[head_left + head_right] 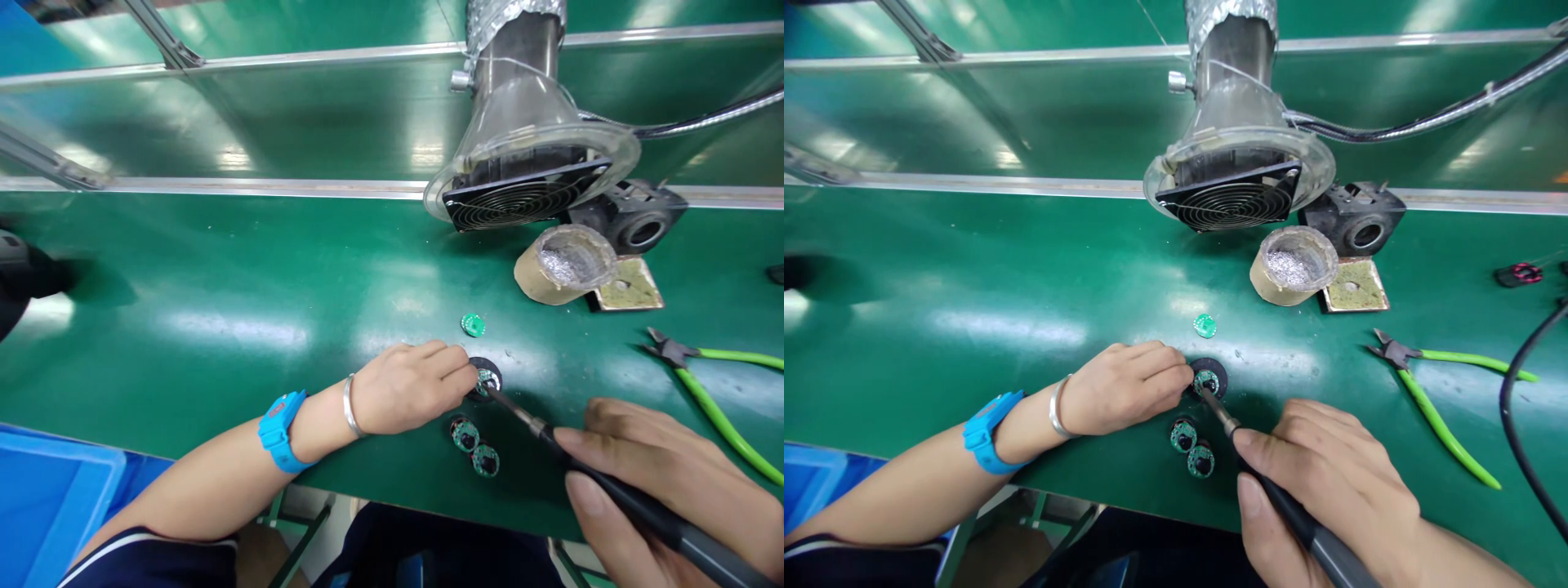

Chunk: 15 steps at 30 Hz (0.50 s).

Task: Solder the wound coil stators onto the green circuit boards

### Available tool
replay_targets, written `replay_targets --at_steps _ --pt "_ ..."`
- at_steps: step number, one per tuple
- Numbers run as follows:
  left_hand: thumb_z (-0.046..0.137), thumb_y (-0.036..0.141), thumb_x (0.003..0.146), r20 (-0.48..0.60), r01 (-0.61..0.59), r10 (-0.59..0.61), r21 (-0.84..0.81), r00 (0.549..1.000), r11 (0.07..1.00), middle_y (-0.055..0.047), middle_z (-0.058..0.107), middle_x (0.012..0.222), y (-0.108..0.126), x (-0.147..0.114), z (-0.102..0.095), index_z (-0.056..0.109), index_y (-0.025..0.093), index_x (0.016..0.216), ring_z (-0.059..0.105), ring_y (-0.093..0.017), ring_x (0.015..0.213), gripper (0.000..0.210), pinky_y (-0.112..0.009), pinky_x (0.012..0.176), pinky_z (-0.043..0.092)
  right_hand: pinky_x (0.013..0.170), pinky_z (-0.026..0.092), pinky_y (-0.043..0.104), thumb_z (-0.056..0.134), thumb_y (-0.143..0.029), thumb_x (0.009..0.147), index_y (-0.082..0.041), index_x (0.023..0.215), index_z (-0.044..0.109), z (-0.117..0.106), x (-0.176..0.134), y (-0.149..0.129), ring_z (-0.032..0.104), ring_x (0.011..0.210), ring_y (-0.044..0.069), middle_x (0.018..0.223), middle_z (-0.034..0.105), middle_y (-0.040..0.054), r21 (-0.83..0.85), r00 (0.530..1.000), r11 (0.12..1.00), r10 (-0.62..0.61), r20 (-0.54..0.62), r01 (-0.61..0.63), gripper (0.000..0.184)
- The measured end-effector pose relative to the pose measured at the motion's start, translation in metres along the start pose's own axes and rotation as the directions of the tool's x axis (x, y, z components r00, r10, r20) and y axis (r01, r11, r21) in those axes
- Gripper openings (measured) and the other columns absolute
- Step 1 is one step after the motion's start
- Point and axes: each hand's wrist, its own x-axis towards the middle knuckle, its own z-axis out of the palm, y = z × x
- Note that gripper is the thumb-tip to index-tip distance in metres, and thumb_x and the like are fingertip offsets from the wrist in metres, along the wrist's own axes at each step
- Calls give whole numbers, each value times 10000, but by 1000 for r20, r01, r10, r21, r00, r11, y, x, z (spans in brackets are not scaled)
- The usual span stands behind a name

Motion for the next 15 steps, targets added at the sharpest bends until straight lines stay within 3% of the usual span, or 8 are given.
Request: replay_targets --at_steps 6,11,13,15 --pt "406 183 952 2 -5 5 -8 1000 1000 -17 617 786 0 0 1 588 161 904 569 -127 669 189 -227 452 400 488 510 280 535 -71 775 -176 1023 587 1 0 2 611 580 151 621 594 -3 6 1000 1000 -18 9 18 274" --pt "429 216 951 12 14 -14 -42 1000 999 -13 620 788 -1 -2 2 600 165 919 574 -121 681 182 -222 492 443 503 493 268 574 -75 826 -179 1170 608 19 -5 18 604 576 127 718 650 8 -88 983 994 52 -174 -69 361" --pt "430 224 948 19 21 -20 -62 1000 998 -13 625 783 -1 -2 2 611 167 911 579 -123 681 194 -226 520 463 554 500 246 593 -36 823 -196 1190 601 28 -3 26 597 603 106 776 672 1 -72 987 991 104 -119 -113 401" --pt "435 212 937 25 19 -17 -89 1000 996 -14 622 762 -2 -3 2 619 164 874 574 -124 658 201 -235 543 474 604 503 251 608 -14 808 -195 1139 617 36 1 32 583 642 103 819 676 7 -21 997 997 77 -32 -78 377"
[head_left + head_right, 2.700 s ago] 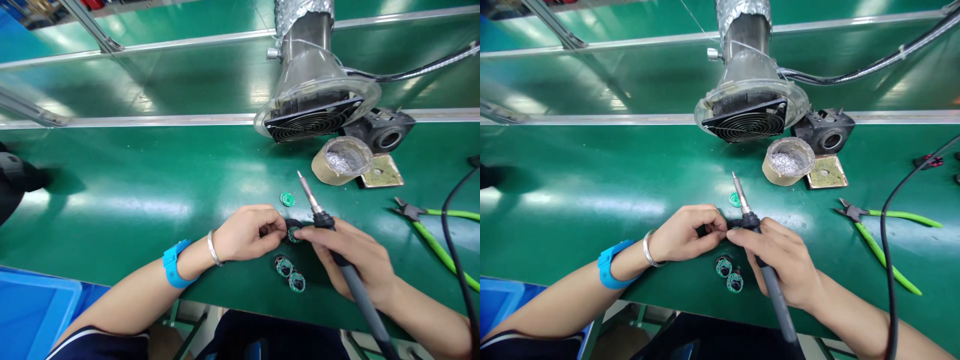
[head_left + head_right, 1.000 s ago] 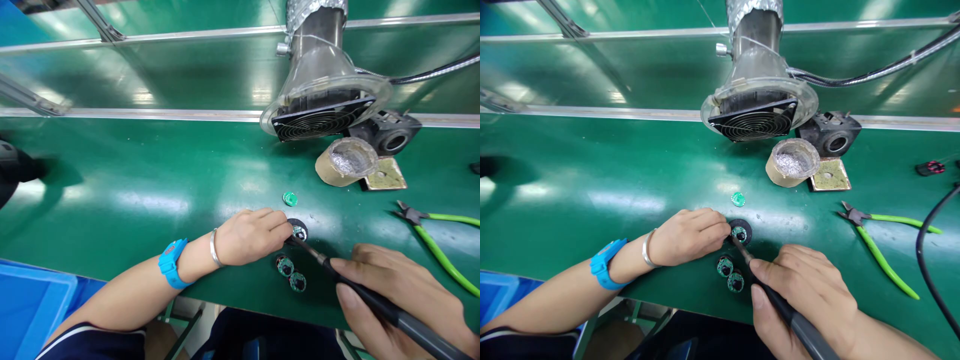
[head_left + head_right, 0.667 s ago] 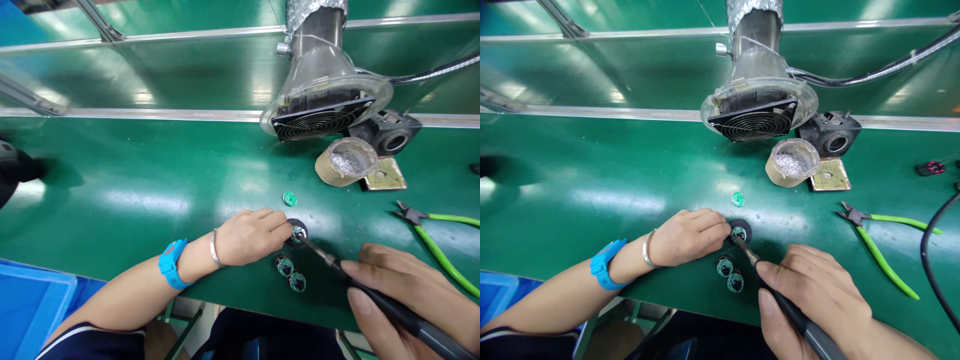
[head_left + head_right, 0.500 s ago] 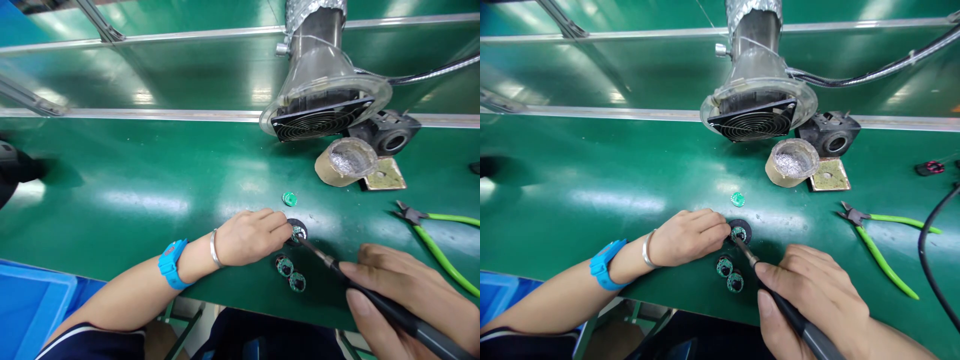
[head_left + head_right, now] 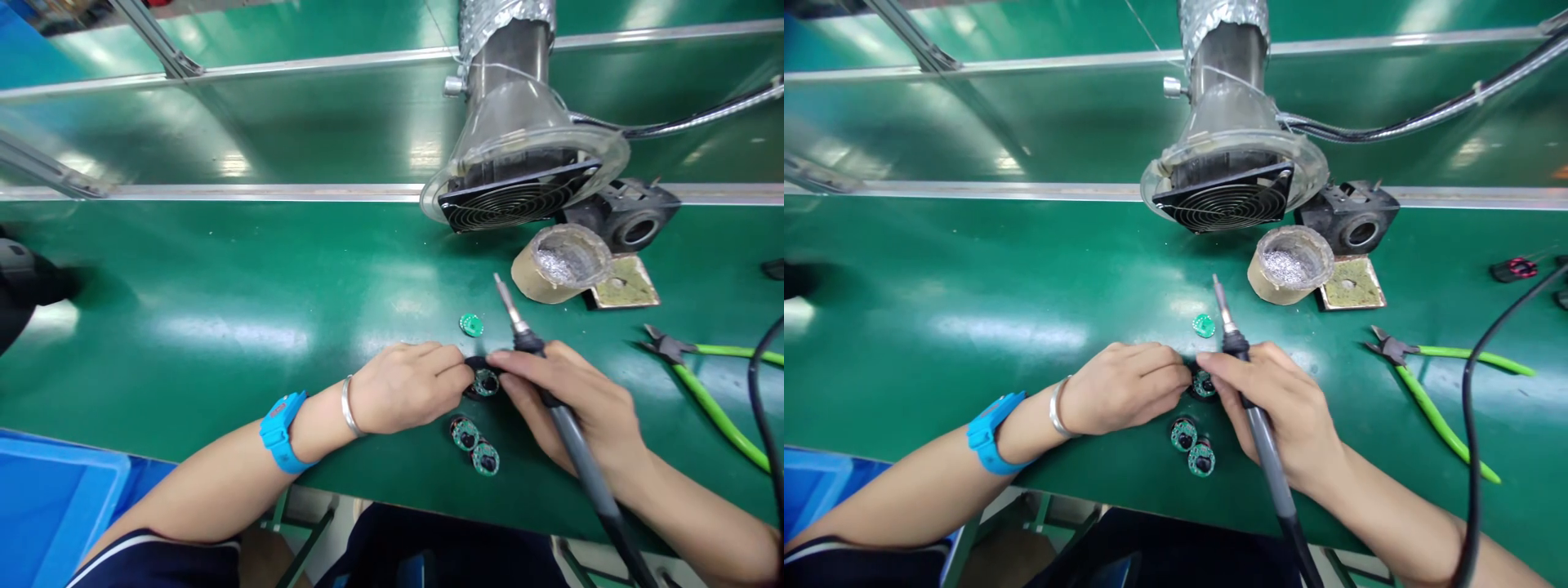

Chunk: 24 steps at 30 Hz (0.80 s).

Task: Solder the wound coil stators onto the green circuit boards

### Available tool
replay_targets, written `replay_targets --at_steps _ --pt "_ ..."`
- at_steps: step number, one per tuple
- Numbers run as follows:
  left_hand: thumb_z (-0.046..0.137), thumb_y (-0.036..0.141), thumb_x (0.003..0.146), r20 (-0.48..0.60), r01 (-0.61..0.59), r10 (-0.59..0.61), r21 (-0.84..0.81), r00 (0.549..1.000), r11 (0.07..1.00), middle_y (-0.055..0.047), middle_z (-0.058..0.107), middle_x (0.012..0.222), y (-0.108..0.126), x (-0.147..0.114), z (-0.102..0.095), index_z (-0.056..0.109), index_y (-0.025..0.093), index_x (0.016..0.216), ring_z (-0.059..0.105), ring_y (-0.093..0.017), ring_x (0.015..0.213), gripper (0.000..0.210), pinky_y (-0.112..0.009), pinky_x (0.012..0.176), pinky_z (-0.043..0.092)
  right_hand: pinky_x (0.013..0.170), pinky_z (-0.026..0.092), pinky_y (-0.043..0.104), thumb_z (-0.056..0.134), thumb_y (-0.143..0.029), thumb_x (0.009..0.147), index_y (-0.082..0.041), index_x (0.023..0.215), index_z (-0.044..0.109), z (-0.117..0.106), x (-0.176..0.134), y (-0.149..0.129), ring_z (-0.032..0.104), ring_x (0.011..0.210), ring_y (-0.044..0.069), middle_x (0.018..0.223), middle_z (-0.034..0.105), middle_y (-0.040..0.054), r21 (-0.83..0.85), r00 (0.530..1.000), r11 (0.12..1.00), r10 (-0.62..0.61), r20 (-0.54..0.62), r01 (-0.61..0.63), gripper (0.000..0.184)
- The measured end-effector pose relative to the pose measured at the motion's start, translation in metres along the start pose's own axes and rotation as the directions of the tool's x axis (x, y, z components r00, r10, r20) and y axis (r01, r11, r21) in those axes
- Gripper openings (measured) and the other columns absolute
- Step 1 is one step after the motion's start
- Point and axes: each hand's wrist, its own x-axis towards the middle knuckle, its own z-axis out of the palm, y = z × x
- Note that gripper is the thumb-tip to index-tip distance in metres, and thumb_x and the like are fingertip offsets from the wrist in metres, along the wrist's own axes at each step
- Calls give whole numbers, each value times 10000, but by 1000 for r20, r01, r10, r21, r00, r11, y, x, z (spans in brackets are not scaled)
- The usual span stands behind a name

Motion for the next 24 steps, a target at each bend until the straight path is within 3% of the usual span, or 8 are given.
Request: replay_targets --at_steps 4,7,9,12,14,17,21,24 --pt "473 234 910 -9 60 -63 -183 998 981 -15 634 775 1 0 1 623 170 855 587 -119 671 173 -231 593 490 629 493 266 606 5 797 -184 1097 610 7 6 3 557 651 103 823 669 15 59 997 996 -62 34 60 355" --pt "529 245 889 -12 165 -188 -429 982 888 -8 651 798 5 2 1 642 179 877 590 -97 676 132 -204 613 489 628 493 268 602 -19 810 -195 1102 600 7 7 1 563 646 105 819 672 14 56 999 997 -45 29 44 341" --pt "575 225 856 53 288 -319 -590 946 754 2 634 757 8 4 2 650 168 834 556 -72 603 97 -183 578 476 629 497 271 600 -31 816 -204 1111 594 7 6 0 570 645 105 837 680 17 52 999 998 -42 23 41 342" --pt "629 207 792 267 492 -479 -751 836 441 30 592 664 11 8 4 629 149 763 500 -45 515 65 -154 492 431 659 514 283 594 -11 810 -221 1142 583 8 3 1 598 694 112 879 692 22 64 998 996 -56 -4 56 393" --pt "628 197 766 392 557 -498 -795 774 241 50 561 601 12 10 6 599 142 732 479 -39 496 71 -142 464 403 718 533 311 573 8 811 -224 1177 566 10 -1 4 630 777 129 929 702 30 102 996 991 -92 -2 92 434" --pt "611 193 750 492 585 -468 -808 734 67 68 511 548 11 12 6 548 139 694 449 -31 472 100 -130 439 384 807 541 364 546 15 818 -192 1226 534 11 -4 7 653 843 145 970 709 46 155 986 975 -164 35 157 458" --pt "601 223 761 582 649 -443 -761 682 -2 51 535 567 11 11 3 553 139 738 465 -42 460 99 -132 393 392 776 539 346 579 40 783 -158 1178 559 10 -2 6 634 739 126 882 702 46 120 982 976 -187 16 184 443" --pt "582 213 779 566 649 -450 -760 691 41 39 551 588 11 10 2 567 138 779 485 -51 481 77 -141 412 422 711 531 330 567 36 781 -148 1155 575 9 -1 4 566 640 110 778 659 23 105 981 976 -192 9 190 417"
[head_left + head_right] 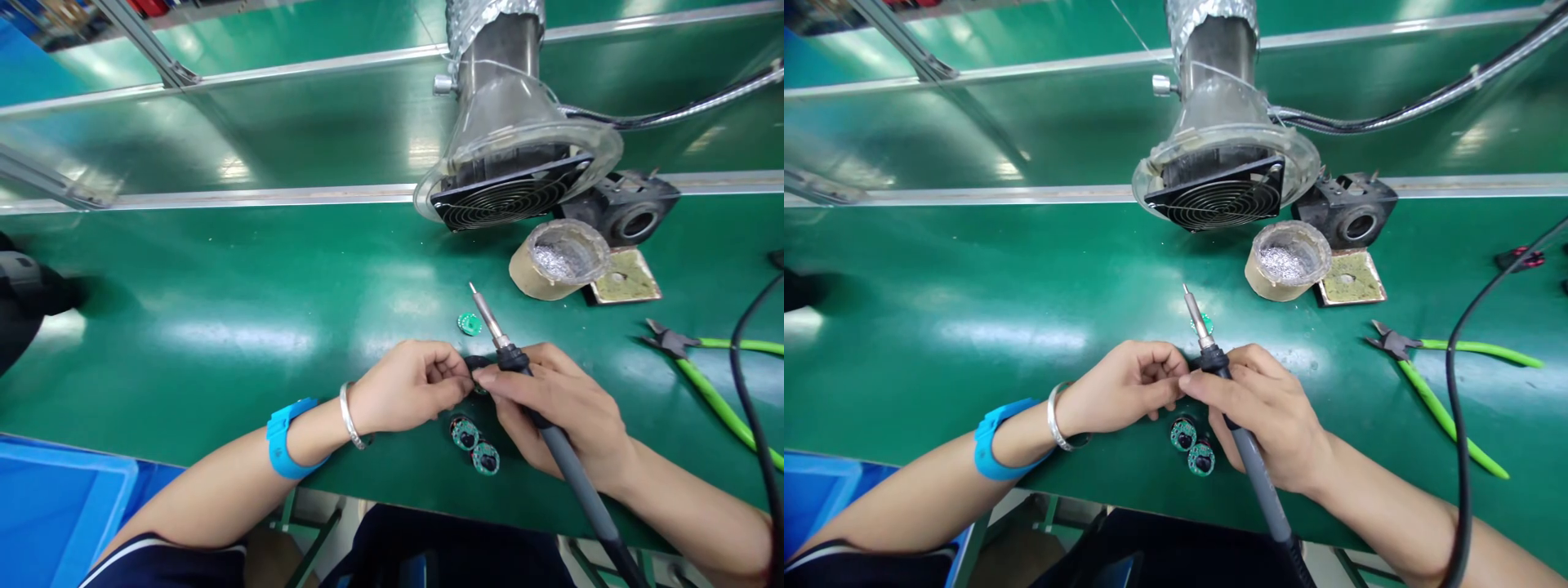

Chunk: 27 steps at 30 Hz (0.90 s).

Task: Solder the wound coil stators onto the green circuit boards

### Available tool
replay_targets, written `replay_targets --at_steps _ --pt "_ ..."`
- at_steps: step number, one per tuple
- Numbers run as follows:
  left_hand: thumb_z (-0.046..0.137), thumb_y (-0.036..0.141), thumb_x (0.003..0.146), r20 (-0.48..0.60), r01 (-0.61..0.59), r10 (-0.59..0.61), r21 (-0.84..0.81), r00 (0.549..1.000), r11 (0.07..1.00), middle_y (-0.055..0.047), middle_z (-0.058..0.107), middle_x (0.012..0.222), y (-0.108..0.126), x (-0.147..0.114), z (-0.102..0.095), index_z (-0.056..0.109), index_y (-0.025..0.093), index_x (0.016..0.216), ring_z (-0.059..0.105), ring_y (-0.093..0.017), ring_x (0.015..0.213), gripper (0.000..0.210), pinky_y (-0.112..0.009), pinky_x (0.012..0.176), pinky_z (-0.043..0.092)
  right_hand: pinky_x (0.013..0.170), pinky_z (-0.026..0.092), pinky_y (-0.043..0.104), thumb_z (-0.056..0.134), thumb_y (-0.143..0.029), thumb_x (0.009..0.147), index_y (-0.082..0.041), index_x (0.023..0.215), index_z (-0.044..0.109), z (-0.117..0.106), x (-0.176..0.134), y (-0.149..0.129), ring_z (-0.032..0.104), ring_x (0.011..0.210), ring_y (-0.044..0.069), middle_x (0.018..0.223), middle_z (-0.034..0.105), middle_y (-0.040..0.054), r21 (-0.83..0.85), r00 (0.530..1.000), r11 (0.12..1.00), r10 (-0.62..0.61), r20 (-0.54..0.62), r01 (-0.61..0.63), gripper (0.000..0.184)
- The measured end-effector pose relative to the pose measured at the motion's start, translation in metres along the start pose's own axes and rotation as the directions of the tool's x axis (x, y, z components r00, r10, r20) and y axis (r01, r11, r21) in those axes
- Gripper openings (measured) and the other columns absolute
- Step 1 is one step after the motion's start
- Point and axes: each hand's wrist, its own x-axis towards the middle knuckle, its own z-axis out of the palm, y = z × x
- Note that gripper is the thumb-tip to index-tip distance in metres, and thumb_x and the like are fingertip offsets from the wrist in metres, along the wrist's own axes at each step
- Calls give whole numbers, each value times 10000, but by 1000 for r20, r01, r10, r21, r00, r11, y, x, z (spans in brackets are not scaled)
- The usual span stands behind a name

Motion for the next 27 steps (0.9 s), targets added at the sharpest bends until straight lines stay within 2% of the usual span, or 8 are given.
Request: replay_targets --at_steps 3,9,11,14,17,20,25,27 --pt "564 175 774 -10 -25 26 46 1000 999 44 538 578 -1 -1 -1 564 140 782 488 -52 488 36 -144 431 424 692 521 323 556 36 781 -131 1151 579 0 -1 -1 495 601 103 694 590 -2 6 1000 1000 -5 19 5 407" --pt "540 137 742 -45 -63 71 169 996 984 53 530 575 0 -2 0 556 151 746 484 -56 494 22 -160 452 396 661 504 315 531 32 803 -137 1178 574 -3 4 -3 476 603 114 642 540 -17 54 999 999 5 31 -7 414" --pt "532 131 741 -54 -59 70 188 996 980 50 542 594 1 -2 0 558 152 744 496 -59 515 34 -167 471 399 631 491 308 530 17 813 -149 1229 557 -10 5 -6 483 589 114 658 558 -12 63 1000 998 30 2 -30 448" --pt "520 119 739 -61 -50 63 193 996 980 46 554 610 1 -2 1 562 153 748 507 -63 533 55 -174 490 401 601 481 325 549 -59 825 -145 1261 554 -25 6 -13 552 673 151 786 614 54 60 996 995 87 -20 -85 445" --pt "521 110 735 -66 -43 57 193 996 980 51 547 591 2 -2 1 561 153 735 502 -61 525 59 -174 493 400 567 481 320 534 -103 825 -137 1177 609 -39 5 -21 579 696 167 825 625 86 73 986 983 167 27 -169 362" --pt "533 110 729 -74 -51 67 201 995 978 54 540 578 2 -2 1 563 152 719 501 -59 522 53 -172 495 401 511 463 301 510 -97 811 -136 1053 626 -46 5 -26 579 639 156 743 625 72 98 976 971 212 46 -216 271" --pt "533 109 724 -80 -60 79 210 994 976 53 540 571 3 -3 2 561 151 709 501 -58 518 53 -166 488 394 491 454 292 512 -84 772 -124 950 620 -42 7 -27 530 575 130 653 577 48 152 970 959 230 71 -239 211" --pt "530 104 719 -80 -56 74 209 994 976 52 538 568 3 -2 2 562 151 706 497 -56 513 58 -163 483 389 480 441 292 508 -83 765 -118 941 622 -39 7 -26 517 562 126 641 567 47 173 976 961 213 41 -217 212"
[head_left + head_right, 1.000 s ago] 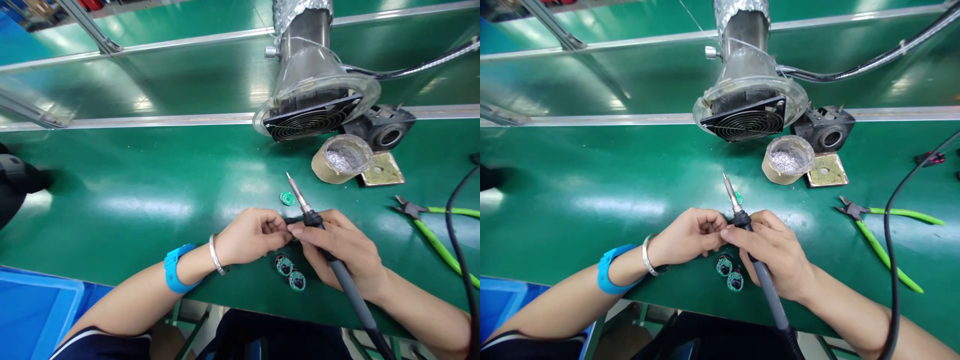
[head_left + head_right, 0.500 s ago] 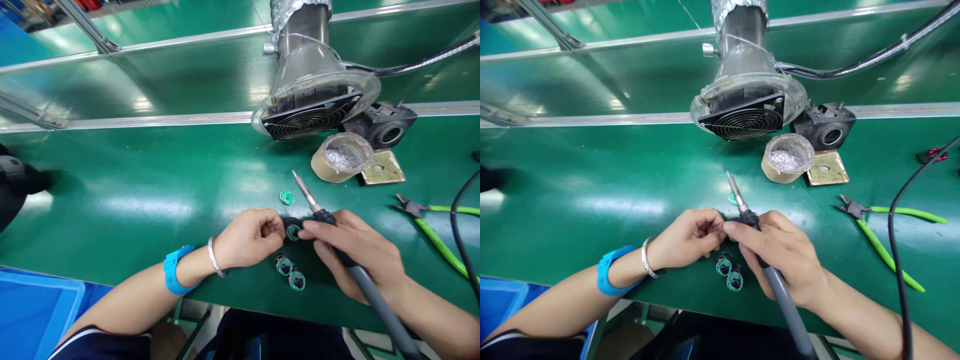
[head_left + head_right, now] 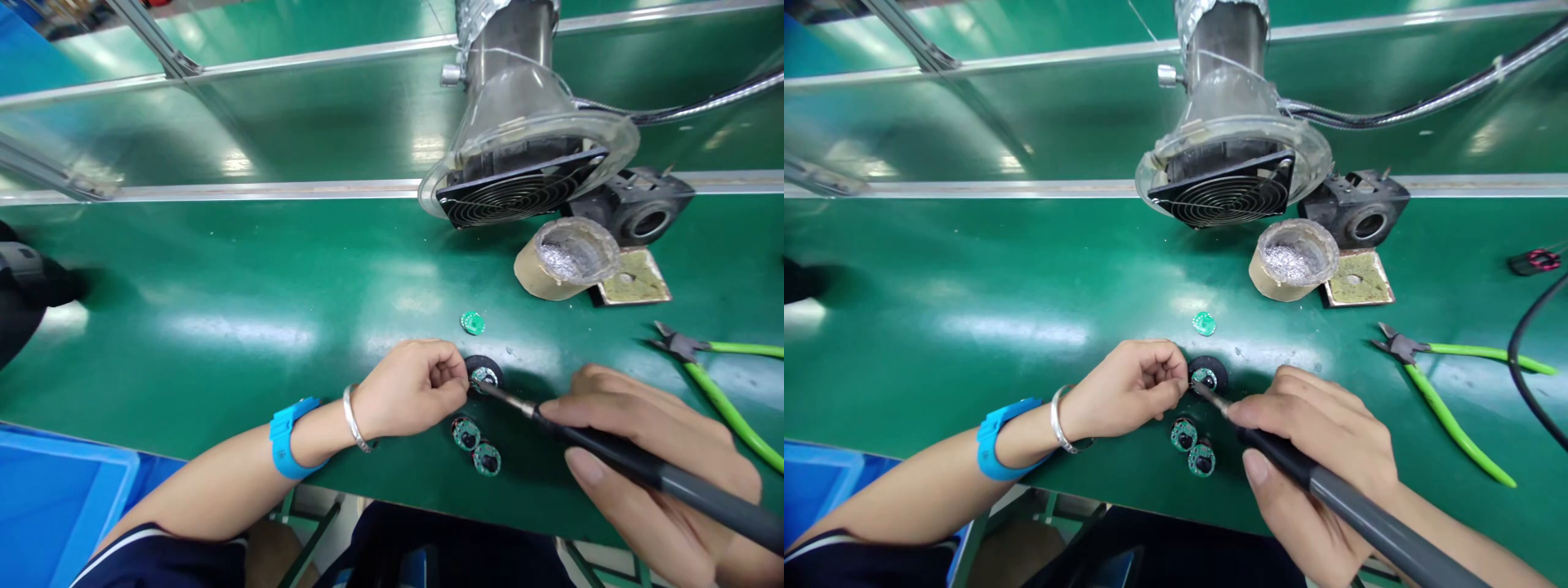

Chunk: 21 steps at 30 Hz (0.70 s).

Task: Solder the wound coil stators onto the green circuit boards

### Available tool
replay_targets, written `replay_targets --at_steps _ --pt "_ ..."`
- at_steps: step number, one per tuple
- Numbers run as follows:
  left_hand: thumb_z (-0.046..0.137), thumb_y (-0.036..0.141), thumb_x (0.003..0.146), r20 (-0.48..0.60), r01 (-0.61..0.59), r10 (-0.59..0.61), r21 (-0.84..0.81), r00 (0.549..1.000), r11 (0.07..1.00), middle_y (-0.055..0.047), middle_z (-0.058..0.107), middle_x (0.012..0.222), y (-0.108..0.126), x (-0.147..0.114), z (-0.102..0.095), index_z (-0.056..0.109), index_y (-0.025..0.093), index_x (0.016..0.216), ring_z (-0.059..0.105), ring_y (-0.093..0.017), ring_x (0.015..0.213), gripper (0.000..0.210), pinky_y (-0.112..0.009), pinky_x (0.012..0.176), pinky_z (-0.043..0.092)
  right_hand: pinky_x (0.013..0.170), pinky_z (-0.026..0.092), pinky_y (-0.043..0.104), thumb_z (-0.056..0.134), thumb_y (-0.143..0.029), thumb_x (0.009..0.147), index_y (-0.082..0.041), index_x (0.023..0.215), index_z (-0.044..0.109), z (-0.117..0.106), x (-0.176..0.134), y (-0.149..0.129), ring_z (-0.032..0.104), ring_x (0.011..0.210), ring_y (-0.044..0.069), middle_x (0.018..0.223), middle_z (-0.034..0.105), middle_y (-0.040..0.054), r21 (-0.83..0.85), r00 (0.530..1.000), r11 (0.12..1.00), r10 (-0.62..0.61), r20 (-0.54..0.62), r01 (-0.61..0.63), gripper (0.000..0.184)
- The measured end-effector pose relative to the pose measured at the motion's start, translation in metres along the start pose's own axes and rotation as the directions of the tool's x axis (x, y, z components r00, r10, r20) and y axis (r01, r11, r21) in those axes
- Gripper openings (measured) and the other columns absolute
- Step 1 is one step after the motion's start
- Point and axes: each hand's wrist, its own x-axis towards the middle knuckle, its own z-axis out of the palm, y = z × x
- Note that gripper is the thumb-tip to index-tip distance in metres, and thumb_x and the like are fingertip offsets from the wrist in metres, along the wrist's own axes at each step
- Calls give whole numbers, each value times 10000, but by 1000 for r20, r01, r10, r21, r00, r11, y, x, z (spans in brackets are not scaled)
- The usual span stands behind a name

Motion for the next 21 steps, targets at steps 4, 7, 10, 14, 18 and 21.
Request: replay_targets --at_steps 4,7,10,14,18,21 --pt "533 98 713 -2 -9 9 4 1000 1000 53 536 564 0 1 0 562 149 697 493 -55 509 61 -161 483 387 475 435 300 508 -63 750 -119 941 630 1 -1 -1 517 564 127 658 576 51 4 1000 1000 1 -6 -1 234" --pt "539 93 714 -5 -17 17 -1 1000 1000 54 536 561 0 1 0 563 148 694 498 -54 512 64 -158 489 391 481 446 310 506 -54 744 -125 942 630 0 -2 -2 519 564 127 694 599 58 5 1000 1000 5 0 -5 244" --pt "541 92 715 0 -5 5 -6 1000 1000 56 533 553 0 1 0 565 149 694 498 -55 506 66 -156 481 386 466 434 313 499 -46 739 -131 935 630 0 -1 -1 506 543 126 678 591 53 13 1000 1000 -4 -3 4 250" --pt "547 99 718 -4 8 -8 7 1000 1000 53 537 557 2 0 0 570 150 693 502 -56 509 62 -156 483 385 467 431 325 497 -31 730 -137 931 632 3 0 0 506 541 134 675 587 59 7 1000 1000 13 -5 -13 265" --pt "550 101 718 -1 3 -3 12 1000 1000 54 537 554 2 0 -1 569 151 688 503 -56 508 61 -156 481 385 457 431 326 497 -44 726 -149 952 630 3 -1 0 512 538 140 686 592 58 20 1000 1000 -1 -13 1 282" --pt "549 102 720 5 17 -17 1 1000 1000 55 533 548 1 0 -1 570 152 689 501 -55 501 62 -154 475 384 493 467 346 499 -53 736 -171 990 624 -2 -4 -2 560 588 165 706 606 53 -2 999 999 47 -10 -47 307"
